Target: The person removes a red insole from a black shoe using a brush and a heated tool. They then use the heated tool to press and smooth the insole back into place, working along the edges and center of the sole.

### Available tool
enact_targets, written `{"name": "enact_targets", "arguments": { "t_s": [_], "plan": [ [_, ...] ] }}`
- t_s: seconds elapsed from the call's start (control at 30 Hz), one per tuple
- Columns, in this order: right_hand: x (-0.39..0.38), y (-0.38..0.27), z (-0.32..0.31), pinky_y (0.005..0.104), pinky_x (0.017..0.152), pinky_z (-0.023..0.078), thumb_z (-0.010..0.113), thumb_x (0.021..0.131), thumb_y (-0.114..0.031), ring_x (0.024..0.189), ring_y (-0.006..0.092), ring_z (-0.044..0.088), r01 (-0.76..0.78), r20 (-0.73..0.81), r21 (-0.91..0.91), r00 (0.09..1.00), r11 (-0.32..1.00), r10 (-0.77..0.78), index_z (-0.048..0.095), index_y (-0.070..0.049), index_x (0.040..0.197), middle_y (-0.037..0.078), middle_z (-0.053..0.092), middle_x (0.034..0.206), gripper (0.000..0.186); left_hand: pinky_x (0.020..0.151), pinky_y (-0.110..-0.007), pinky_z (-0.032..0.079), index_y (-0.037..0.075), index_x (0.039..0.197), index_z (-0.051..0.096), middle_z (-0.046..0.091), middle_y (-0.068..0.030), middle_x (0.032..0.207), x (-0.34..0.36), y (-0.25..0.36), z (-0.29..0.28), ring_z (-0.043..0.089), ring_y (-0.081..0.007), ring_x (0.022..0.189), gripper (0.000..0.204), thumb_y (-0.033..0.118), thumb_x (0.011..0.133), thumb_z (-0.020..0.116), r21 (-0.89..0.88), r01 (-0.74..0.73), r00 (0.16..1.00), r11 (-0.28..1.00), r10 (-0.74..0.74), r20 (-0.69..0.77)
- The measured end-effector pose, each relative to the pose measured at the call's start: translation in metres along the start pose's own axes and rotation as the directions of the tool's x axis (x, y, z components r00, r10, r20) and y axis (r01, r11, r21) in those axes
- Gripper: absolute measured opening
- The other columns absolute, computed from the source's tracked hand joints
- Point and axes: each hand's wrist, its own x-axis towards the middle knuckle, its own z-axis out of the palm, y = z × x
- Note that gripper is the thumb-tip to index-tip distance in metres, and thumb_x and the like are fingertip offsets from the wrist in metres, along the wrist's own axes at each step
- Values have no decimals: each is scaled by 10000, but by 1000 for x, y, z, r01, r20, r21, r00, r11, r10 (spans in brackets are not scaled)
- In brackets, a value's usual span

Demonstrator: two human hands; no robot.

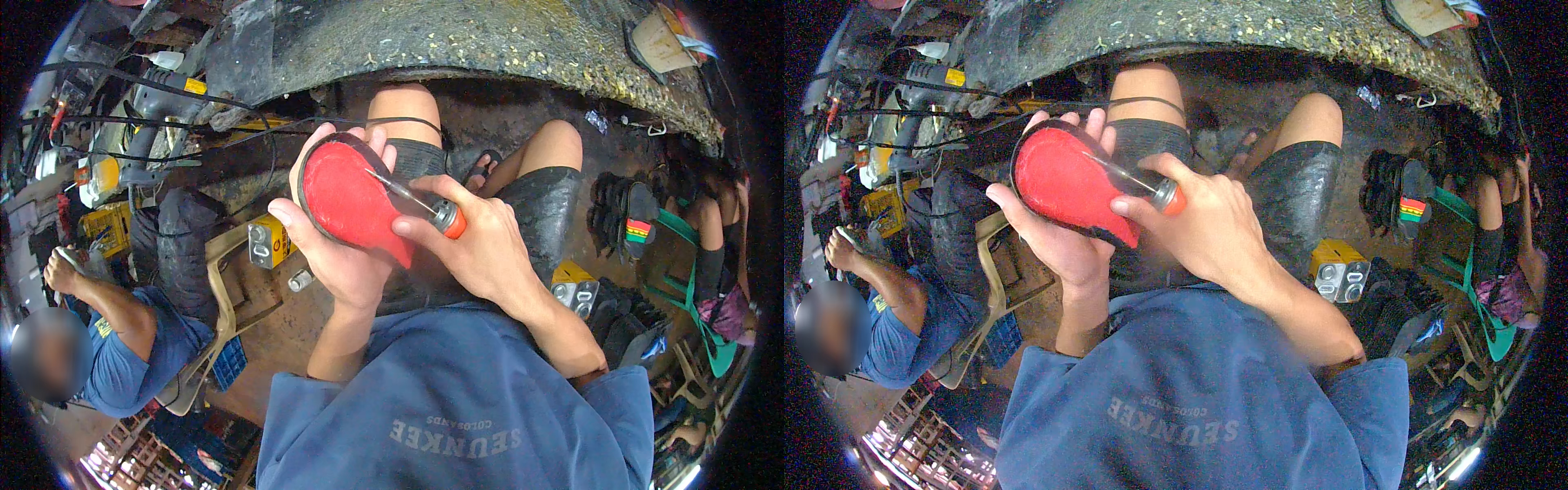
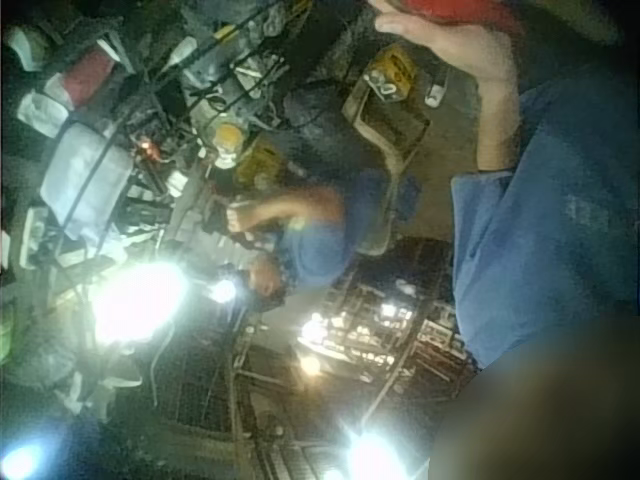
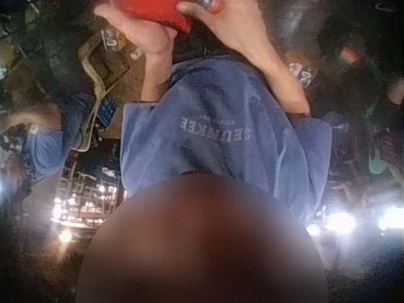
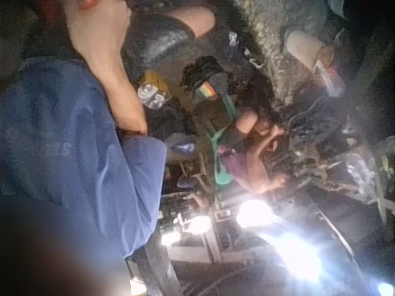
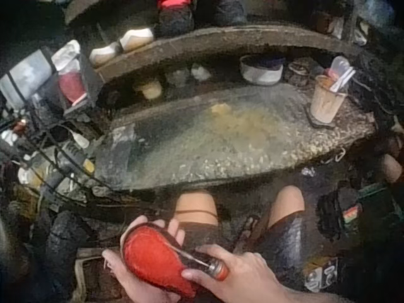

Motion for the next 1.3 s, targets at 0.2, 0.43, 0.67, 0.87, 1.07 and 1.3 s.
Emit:
{"name": "enact_targets", "arguments": {
  "t_s": [0.2, 0.43, 0.67, 0.87, 1.07, 1.3],
  "plan": [
    [1, -2, 4, 433, 841, 630, 855, 955, -468, 903, 347, 827, -10, 24, 100, 1000, 995, 8, 752, -129, 1302, 198, 815, 930, 495, 1249, -594, 447, 40, 1627, 385, 576, -230, 1516, -3, -7, 2, 589, -430, 1430, 986, 842, 1063, 281, -75, -22, 1000, 997, 20, -20],
    [1, -4, 4, 414, 839, 623, 849, 967, -449, 892, 300, 825, -17, 48, 132, 999, 991, 11, 750, -106, 1294, 179, 816, 938, 484, 1276, -615, 409, 56, 1645, 362, 548, -232, 1573, -8, -9, 6, 546, -468, 1476, 1032, 880, 1037, 235, -79, -42, 998, 996, 39, -43],
    [1, -8, 3, 407, 827, 621, 849, 968, -448, 863, 280, 819, -42, 70, 156, 997, 987, 32, 748, -86, 1283, 180, 811, 917, 491, 1282, -613, 404, 55, 1649, 344, 529, -237, 1583, -10, -8, 7, 541, -467, 1481, 1036, 881, 1036, 218, -36, -51, 998, 998, 50, -30],
    [2, -9, 3, 405, 804, 618, 852, 962, -459, 847, 278, 818, -27, 66, 160, 998, 987, 17, 751, -78, 1269, 182, 807, 895, 500, 1279, -613, 410, 47, 1643, 345, 535, -243, 1566, -10, -9, 7, 549, -461, 1475, 1023, 868, 1046, 214, -13, -63, 998, 998, 63, -32],
    [2, -8, 3, 401, 806, 619, 855, 962, -454, 850, 280, 818, -9, 58, 157, 998, 988, 0, 753, -88, 1274, 180, 807, 899, 492, 1295, -644, 368, 78, 1646, 386, 559, -210, 1549, -9, -9, 5, 499, -511, 1498, 1030, 895, 1026, 278, 24, -36, 999, 999, 36, -16],
    [0, -7, 1, 402, 807, 619, 857, 959, -460, 851, 272, 816, -33, 32, 166, 999, 986, 28, 755, -94, 1280, 177, 805, 897, 498, 1295, -637, 366, 78, 1645, 389, 570, -209, 1545, -9, -12, 9, 501, -508, 1499, 1022, 888, 1031, 280, 13, -50, 998, 999, 51, -30]
  ]
}}
